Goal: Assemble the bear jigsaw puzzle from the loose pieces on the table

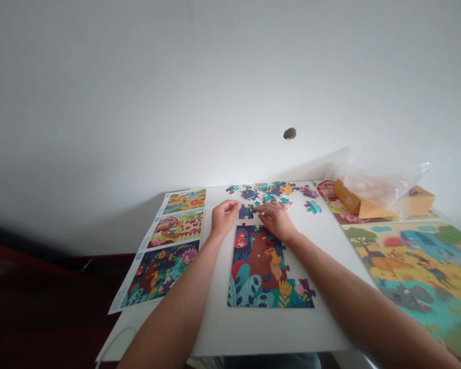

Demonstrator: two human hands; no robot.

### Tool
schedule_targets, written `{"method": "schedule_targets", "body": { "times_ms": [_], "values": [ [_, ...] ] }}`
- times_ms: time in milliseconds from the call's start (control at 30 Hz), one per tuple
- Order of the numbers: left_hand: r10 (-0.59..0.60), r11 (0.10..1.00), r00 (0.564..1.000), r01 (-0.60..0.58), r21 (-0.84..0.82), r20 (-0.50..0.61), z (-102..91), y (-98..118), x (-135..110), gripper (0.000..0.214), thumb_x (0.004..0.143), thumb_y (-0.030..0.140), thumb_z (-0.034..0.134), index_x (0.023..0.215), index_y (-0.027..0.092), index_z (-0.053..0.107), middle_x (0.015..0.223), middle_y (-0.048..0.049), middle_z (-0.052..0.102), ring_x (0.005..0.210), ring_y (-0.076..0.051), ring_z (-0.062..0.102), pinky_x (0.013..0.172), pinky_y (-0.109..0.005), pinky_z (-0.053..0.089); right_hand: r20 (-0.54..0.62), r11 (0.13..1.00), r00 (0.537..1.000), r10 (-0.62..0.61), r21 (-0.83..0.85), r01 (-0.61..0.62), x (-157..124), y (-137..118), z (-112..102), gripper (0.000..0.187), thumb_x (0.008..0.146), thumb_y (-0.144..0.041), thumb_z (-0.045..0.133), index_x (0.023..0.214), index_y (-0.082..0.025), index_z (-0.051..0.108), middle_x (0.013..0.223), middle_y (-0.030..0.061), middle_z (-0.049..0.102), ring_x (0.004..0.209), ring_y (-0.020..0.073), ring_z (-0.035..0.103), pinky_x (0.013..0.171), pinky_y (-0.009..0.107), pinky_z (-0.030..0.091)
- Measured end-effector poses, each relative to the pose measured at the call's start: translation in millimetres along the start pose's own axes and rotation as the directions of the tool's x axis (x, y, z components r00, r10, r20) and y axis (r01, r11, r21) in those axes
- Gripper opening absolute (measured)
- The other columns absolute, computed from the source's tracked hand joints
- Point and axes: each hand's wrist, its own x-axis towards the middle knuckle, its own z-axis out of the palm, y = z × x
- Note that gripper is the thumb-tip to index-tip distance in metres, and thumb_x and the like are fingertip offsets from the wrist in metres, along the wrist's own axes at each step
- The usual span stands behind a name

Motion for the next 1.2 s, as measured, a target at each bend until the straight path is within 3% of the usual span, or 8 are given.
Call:
{"method": "schedule_targets", "body": {
  "times_ms": [167, 300, 400, 533, 733, 933, 1067, 1200],
  "values": [
    [-0.03, 0.996, 0.999, 0.032, 0.08, -0.025, -1.4, -8, 1, 0.021, 0.081, 0.039, 0.066, 0.085, 0.02, 0.074, 0.087, -0.0038, 0.077, 0.084, -0.021, 0.072, 0.083, -0.032, 0.054, -0.142, 0.994, 0.984, 0.112, 0.032, -0.108, 1, 5, -3, 0.027, 0.091, -0.023, 0.052, 0.105, -0.029, 0.075, 0.106, 0.0038, 0.074, 0.1, 0.0232, 0.061, 0.096, 0.042, 0.042],
    [-0.041, 0.994, 0.997, 0.048, 0.102, -0.069, -2.8, -13, 2, 0.019, 0.079, 0.039, 0.067, 0.083, 0.022, 0.074, 0.084, -0.0027, 0.078, 0.084, -0.021, 0.072, 0.082, -0.032, 0.054, -0.307, 0.916, 0.863, 0.4, 0.129, -0.379, 1, 16, -4, 0.029, 0.083, -0.021, 0.048, 0.091, -0.025, 0.076, 0.092, 0.0042, 0.074, 0.086, 0.0221, 0.064, 0.086, 0.038, 0.048],
    [-0.032, 0.994, 0.996, 0.04, 0.106, -0.078, -3.1, -14, 2, 0.017, 0.078, 0.039, 0.068, 0.082, 0.023, 0.075, 0.082, -0.0016, 0.077, 0.083, -0.021, 0.072, 0.082, -0.032, 0.053, -0.327, 0.829, 0.762, 0.559, 0.252, -0.499, 0, 23, -6, 0.032, 0.077, -0.022, 0.046, 0.088, -0.024, 0.076, 0.086, 0.0041, 0.075, 0.079, 0.0222, 0.065, 0.079, 0.035, 0.05],
    [-0.034, 0.99, 0.997, 0.042, 0.136, -0.064, -3.1, -14, 2, 0.016, 0.079, 0.038, 0.067, 0.082, 0.024, 0.075, 0.082, -0.0016, 0.077, 0.084, -0.021, 0.072, 0.083, -0.032, 0.052, -0.289, 0.785, 0.732, 0.617, 0.297, -0.544, 1, 25, -7, 0.034, 0.074, -0.022, 0.045, 0.088, -0.024, 0.076, 0.083, 0.0036, 0.075, 0.077, 0.0226, 0.067, 0.078, 0.035, 0.051],
    [-0.088, 0.932, 0.996, 0.086, 0.352, -0.01, -3.1, -6, -2, 0.011, 0.081, 0.035, 0.066, 0.08, 0.027, 0.075, 0.083, -0.0014, 0.077, 0.089, -0.024, 0.07, 0.087, -0.037, 0.046, -0.297, 0.797, 0.741, 0.602, 0.277, -0.536, 1, 25, -6, 0.032, 0.074, -0.023, 0.046, 0.086, -0.024, 0.076, 0.081, 0.0029, 0.075, 0.077, 0.0223, 0.067, 0.076, 0.034, 0.05],
    [-0.074, 0.837, 0.996, 0.091, 0.539, -0.054, -3.3, 2, -7, 0.01, 0.079, 0.036, 0.07, 0.081, 0.029, 0.077, 0.094, -0.0052, 0.077, 0.103, -0.032, 0.061, 0.094, -0.047, 0.038, -0.304, 0.828, 0.771, 0.56, 0.184, -0.529, 0, 23, -4, 0.028, 0.076, -0.022, 0.048, 0.083, -0.026, 0.075, 0.081, 0.0019, 0.074, 0.074, 0.0211, 0.064, 0.077, 0.035, 0.049],
    [-0.055, 0.853, 0.998, 0.05, 0.52, -0.006, -1.7, 3, -8, 0.015, 0.077, 0.027, 0.073, 0.088, 0.035, 0.078, 0.104, -0.0031, 0.076, 0.11, -0.036, 0.055, 0.099, -0.056, 0.033, -0.266, 0.908, 0.869, 0.417, 0.094, -0.407, 0, 16, -5, 0.029, 0.077, -0.018, 0.049, 0.084, -0.025, 0.075, 0.093, 0.0036, 0.074, 0.083, 0.0212, 0.062, 0.082, 0.036, 0.047],
    [-0.066, 0.864, 0.994, 0.011, 0.503, 0.091, -0.1, 5, -8, 0.017, 0.076, 0.023, 0.074, 0.084, 0.038, 0.079, 0.104, -0.0001, 0.076, 0.11, -0.036, 0.053, 0.101, -0.058, 0.03, -0.042, 0.989, 0.989, 0.142, -0.03, -0.144, -2, 0, -9, 0.023, 0.08, -0.024, 0.06, 0.096, -0.027, 0.076, 0.099, 0.0052, 0.071, 0.1, 0.0255, 0.058, 0.094, 0.043, 0.04]
  ]
}}
